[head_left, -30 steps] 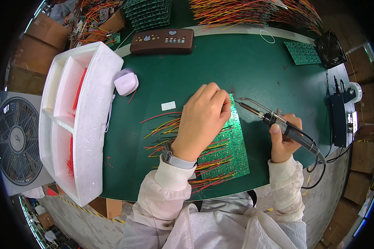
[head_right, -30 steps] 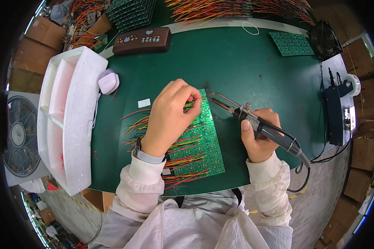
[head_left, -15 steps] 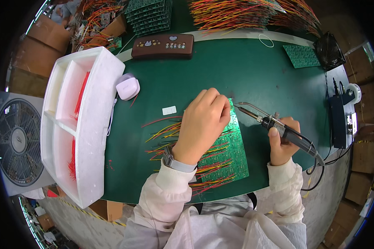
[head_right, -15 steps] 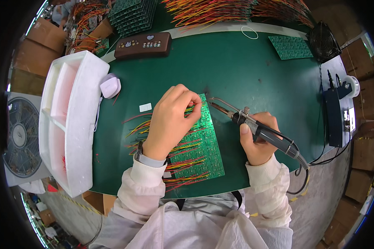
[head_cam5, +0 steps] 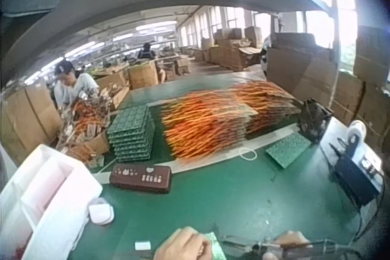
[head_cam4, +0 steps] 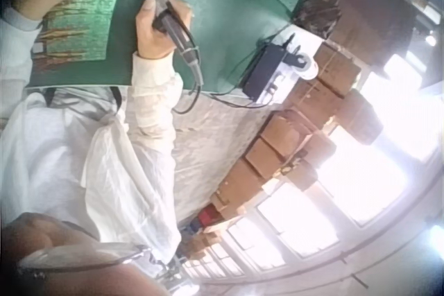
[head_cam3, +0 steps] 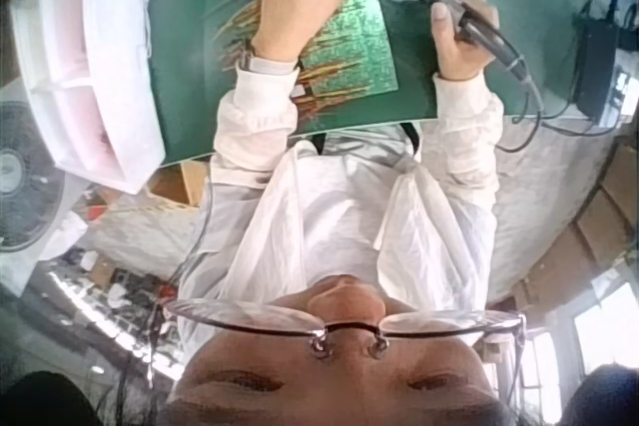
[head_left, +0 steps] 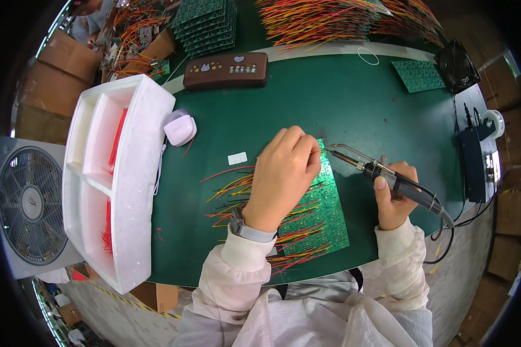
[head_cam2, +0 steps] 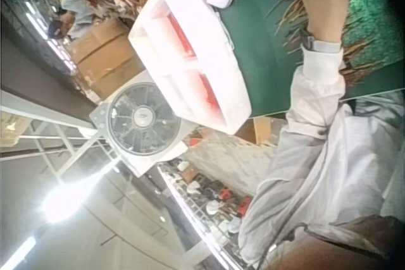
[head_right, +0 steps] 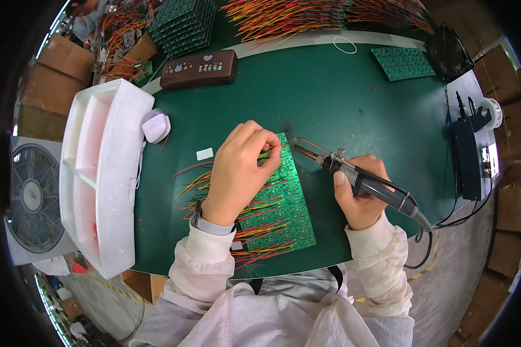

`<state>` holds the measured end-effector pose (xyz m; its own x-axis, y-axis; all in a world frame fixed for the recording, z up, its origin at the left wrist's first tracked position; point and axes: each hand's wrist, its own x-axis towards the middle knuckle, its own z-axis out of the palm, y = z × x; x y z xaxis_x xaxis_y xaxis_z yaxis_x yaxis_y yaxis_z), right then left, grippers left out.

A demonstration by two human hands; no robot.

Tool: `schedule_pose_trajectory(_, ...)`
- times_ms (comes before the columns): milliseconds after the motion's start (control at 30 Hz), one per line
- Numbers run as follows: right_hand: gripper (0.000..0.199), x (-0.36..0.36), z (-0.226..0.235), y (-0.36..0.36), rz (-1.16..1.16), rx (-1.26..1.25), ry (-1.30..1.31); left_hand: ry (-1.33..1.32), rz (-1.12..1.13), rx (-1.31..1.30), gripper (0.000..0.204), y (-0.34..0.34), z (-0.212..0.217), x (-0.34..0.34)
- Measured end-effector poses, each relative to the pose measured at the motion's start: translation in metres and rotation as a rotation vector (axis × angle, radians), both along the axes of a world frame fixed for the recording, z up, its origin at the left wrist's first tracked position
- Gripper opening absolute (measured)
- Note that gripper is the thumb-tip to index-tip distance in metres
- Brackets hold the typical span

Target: The person takes wires from a container, inserts them into a circuit board, and solders them to the board using a soldering iron.

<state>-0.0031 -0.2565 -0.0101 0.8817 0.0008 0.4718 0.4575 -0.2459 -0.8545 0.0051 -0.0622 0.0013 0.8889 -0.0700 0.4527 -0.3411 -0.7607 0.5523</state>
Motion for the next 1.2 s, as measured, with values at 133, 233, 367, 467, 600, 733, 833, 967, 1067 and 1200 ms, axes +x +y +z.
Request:
schedule_pose_trajectory(133, 0.022, 0.001, -0.001, -0.001, -0.027, 0.027, -0.012, -0.008, 0.001, 0.017, 0.013, -0.002, 0.001, 0.001)
schedule_pose_trajectory(233, 0.022, 0.000, 0.001, -0.003, -0.039, 0.055, 0.009, -0.009, 0.002, 0.056, 0.013, -0.002, 0.001, 0.001)
schedule_pose_trajectory(367, 0.022, 0.001, 0.001, -0.005, -0.081, 0.130, 0.056, -0.023, -0.004, 0.077, 0.013, -0.003, 0.001, 0.001)
schedule_pose_trajectory(467, 0.021, 0.003, 0.003, -0.006, -0.114, 0.183, 0.061, -0.013, -0.001, 0.103, 0.013, -0.004, 0.002, 0.000)
schedule_pose_trajectory(600, 0.018, 0.006, 0.002, -0.010, -0.171, 0.259, 0.085, -0.016, 0.000, 0.135, 0.012, -0.005, 0.005, 0.000)
schedule_pose_trajectory(733, 0.018, 0.008, 0.003, -0.013, -0.212, 0.311, 0.130, -0.038, -0.004, 0.218, 0.011, -0.006, 0.009, -0.002)
schedule_pose_trajectory(833, 0.017, 0.011, 0.003, -0.015, -0.211, 0.363, 0.141, -0.048, -0.012, 0.258, 0.010, -0.007, 0.013, -0.003)
schedule_pose_trajectory(967, 0.015, 0.015, 0.005, -0.017, -0.205, 0.373, 0.127, -0.006, -0.021, 0.241, 0.008, -0.008, 0.016, -0.006)
schedule_pose_trajectory(1067, 0.013, 0.016, 0.005, -0.017, -0.212, 0.412, 0.103, 0.012, -0.030, 0.242, 0.006, -0.007, 0.020, -0.009)
schedule_pose_trajectory(1200, 0.012, 0.017, 0.003, -0.017, -0.225, 0.450, 0.097, -0.015, -0.063, 0.241, 0.005, -0.003, 0.017, -0.010)
